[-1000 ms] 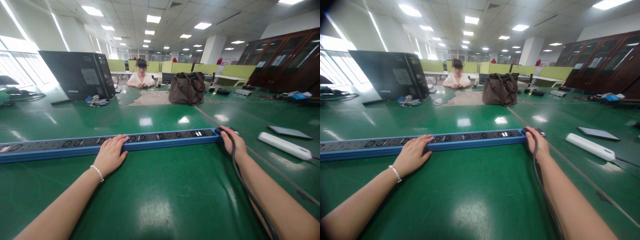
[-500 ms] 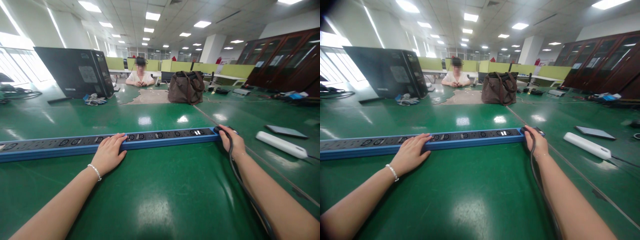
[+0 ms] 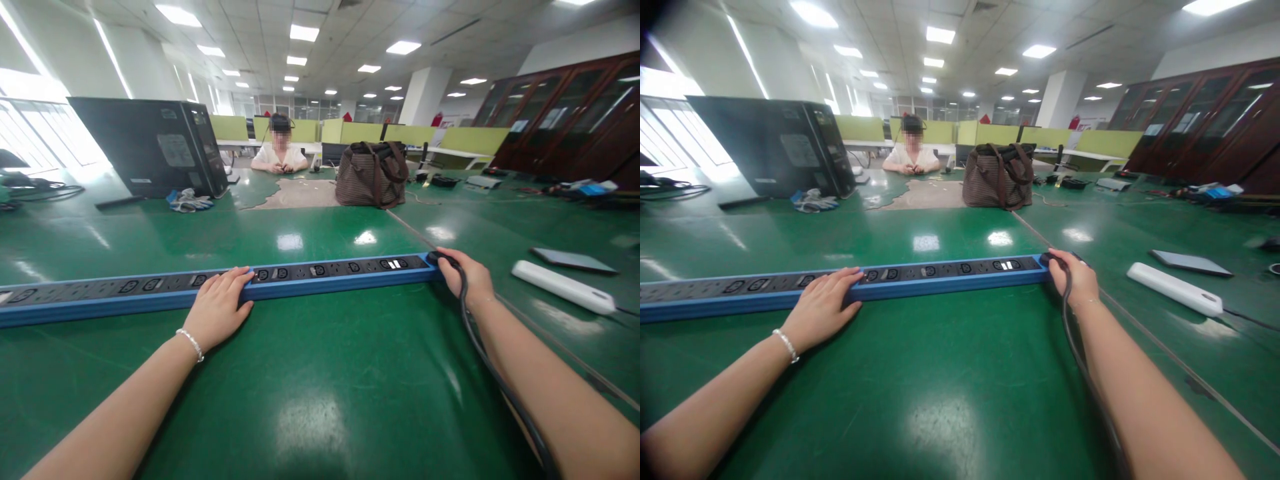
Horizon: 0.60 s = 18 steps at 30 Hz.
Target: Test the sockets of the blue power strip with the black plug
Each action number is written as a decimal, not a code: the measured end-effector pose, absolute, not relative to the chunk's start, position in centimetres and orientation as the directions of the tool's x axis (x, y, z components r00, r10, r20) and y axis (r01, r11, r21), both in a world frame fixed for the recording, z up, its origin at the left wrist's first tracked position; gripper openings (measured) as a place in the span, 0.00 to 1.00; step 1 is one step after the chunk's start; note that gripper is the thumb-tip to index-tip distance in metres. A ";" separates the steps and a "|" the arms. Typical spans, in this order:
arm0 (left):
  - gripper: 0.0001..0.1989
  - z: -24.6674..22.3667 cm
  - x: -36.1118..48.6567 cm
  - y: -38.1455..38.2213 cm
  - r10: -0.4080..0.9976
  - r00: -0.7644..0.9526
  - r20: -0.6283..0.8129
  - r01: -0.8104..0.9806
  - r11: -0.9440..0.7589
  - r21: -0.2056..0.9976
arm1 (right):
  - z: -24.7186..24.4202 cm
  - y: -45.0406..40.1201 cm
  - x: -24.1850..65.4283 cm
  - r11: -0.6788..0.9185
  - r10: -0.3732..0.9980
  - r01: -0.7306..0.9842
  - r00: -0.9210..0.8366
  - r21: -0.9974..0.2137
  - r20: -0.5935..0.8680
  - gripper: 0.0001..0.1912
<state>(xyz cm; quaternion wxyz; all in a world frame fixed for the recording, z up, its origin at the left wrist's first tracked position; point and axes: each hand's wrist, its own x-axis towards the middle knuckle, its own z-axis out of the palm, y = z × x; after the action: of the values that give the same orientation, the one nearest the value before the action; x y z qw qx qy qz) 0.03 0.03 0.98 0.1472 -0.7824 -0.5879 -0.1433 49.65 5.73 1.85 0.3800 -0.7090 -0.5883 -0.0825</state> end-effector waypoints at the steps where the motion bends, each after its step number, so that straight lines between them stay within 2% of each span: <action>1: 0.25 1.0 0.0 0.0 0.877 0.267 0.400 0.962 -0.267 -0.057 | 2.0 5.7 49.6 -0.037 0.774 0.896 0.306 -0.443 0.554 0.18; 18: 0.25 1.1 0.1 -0.1 0.875 0.261 0.407 0.960 -0.281 -0.013 | -0.2 5.7 49.9 -0.049 0.716 0.889 0.348 -0.454 0.605 0.21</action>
<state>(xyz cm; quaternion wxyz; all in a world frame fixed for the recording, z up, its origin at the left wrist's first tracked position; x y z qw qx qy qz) 0.15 -0.06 1.07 0.1298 -0.7835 -0.5855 -0.1627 49.93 5.66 -0.24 0.4019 -0.7160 -0.5604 -0.1082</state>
